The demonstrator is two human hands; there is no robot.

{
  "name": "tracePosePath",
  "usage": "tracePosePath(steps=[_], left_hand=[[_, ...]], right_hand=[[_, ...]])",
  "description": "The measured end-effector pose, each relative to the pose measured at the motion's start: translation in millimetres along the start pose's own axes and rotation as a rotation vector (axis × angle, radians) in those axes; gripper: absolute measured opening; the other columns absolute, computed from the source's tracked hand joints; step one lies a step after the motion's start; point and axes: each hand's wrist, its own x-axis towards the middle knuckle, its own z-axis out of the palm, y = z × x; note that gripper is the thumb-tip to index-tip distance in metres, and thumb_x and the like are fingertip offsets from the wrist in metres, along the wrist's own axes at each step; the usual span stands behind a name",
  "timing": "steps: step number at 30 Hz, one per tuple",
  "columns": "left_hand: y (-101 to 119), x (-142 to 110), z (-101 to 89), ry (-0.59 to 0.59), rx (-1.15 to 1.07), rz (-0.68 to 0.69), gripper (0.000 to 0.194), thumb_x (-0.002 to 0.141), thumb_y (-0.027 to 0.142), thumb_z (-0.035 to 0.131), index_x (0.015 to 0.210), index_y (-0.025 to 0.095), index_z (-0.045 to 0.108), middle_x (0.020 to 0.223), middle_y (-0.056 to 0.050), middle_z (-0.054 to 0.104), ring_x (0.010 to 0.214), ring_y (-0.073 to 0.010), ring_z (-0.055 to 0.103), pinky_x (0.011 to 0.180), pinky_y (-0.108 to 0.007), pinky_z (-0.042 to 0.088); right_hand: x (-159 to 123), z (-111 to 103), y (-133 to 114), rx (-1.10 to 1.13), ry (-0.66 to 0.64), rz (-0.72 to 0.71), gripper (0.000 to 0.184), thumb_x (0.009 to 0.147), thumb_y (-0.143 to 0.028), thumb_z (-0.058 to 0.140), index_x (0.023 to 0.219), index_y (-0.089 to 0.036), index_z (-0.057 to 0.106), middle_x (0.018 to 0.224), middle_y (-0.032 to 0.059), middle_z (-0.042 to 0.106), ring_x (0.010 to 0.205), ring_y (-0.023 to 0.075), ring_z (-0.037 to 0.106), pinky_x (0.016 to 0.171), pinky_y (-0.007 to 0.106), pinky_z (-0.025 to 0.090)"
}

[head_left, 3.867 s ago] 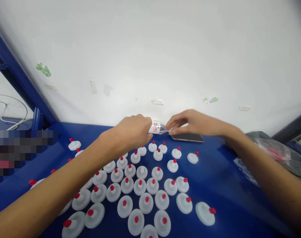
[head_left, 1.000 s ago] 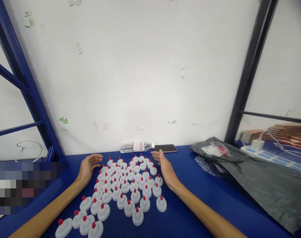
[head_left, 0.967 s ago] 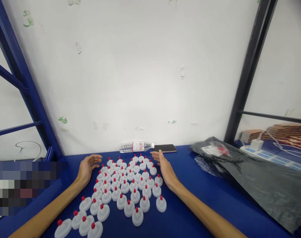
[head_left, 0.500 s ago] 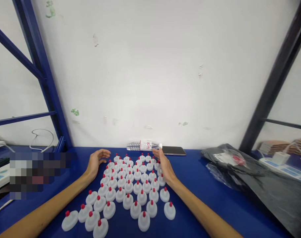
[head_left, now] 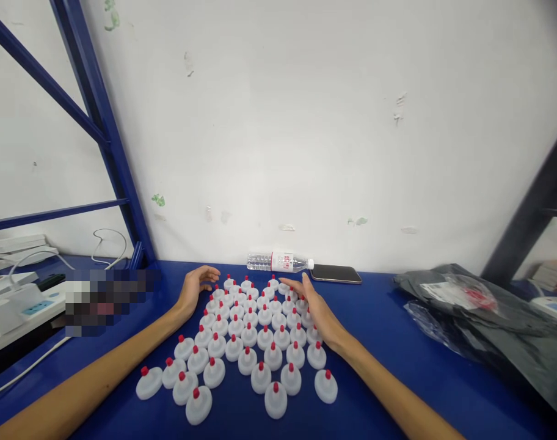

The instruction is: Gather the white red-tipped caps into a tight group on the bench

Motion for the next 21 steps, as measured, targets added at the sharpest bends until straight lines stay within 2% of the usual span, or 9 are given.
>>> tracePosePath(steps=[2,5,10,13,17,21], left_hand=[[0.8,-0.7,0.4,-0.001,0.008,0.005,0.036,0.099,0.045,0.063,0.119,0.015,0.064,0.114,-0.007,0.068,0.096,-0.0182,0.068,0.084,-0.038,0.06],[1.8,-2.0,0.9,-0.002,0.015,0.015,0.036,0.1,0.045,0.063,0.119,0.015,0.064,0.113,-0.007,0.068,0.095,-0.0179,0.068,0.083,-0.037,0.06],[3.0,-3.8,1.7,0.017,0.024,0.036,0.036,0.1,0.045,0.062,0.121,0.016,0.063,0.113,-0.007,0.068,0.094,-0.0176,0.068,0.082,-0.037,0.06],[3.8,-4.7,2.8,0.029,0.039,0.052,0.036,0.1,0.045,0.062,0.122,0.016,0.063,0.115,-0.007,0.068,0.096,-0.0182,0.068,0.084,-0.038,0.06],[5.5,-6.0,6.0,0.008,0.075,0.07,0.036,0.1,0.045,0.063,0.12,0.016,0.064,0.116,-0.008,0.067,0.099,-0.0189,0.067,0.086,-0.039,0.06],[7.7,-7.7,9.3,-0.027,0.119,0.085,0.035,0.099,0.045,0.063,0.119,0.016,0.065,0.117,-0.008,0.068,0.1,-0.0194,0.067,0.087,-0.04,0.059]], right_hand=[[-2.5,0.6,-2.0,-0.046,-0.005,-0.016,0.084,0.101,-0.077,0.007,0.147,-0.033,0.061,0.159,0.0057,0.053,0.152,0.0317,0.04,0.124,0.06,0.021],[-5.6,0.1,-5.7,-0.138,-0.014,-0.081,0.083,0.102,-0.076,0.008,0.146,-0.032,0.062,0.16,0.005,0.052,0.153,0.031,0.038,0.126,0.059,0.019],[-11.4,-8.1,-18.9,-0.366,-0.095,-0.265,0.068,0.103,-0.073,0.03,0.146,-0.031,0.063,0.168,0.0045,0.041,0.157,0.0278,0.028,0.129,0.051,0.016],[-14.8,-12.8,-27.5,-0.493,-0.176,-0.297,0.063,0.097,-0.072,0.051,0.147,-0.036,0.061,0.172,0.003,0.033,0.158,0.0319,0.025,0.128,0.055,0.018],[-14.2,-14.9,-29.8,-0.599,-0.275,-0.285,0.063,0.086,-0.075,0.067,0.14,-0.042,0.067,0.166,0.0013,0.043,0.157,0.0369,0.027,0.125,0.061,0.023],[-10.7,-14.3,-24.6,-0.634,-0.248,-0.312,0.06,0.085,-0.07,0.072,0.134,-0.036,0.072,0.161,0.005,0.051,0.153,0.0347,0.036,0.124,0.056,0.03]])
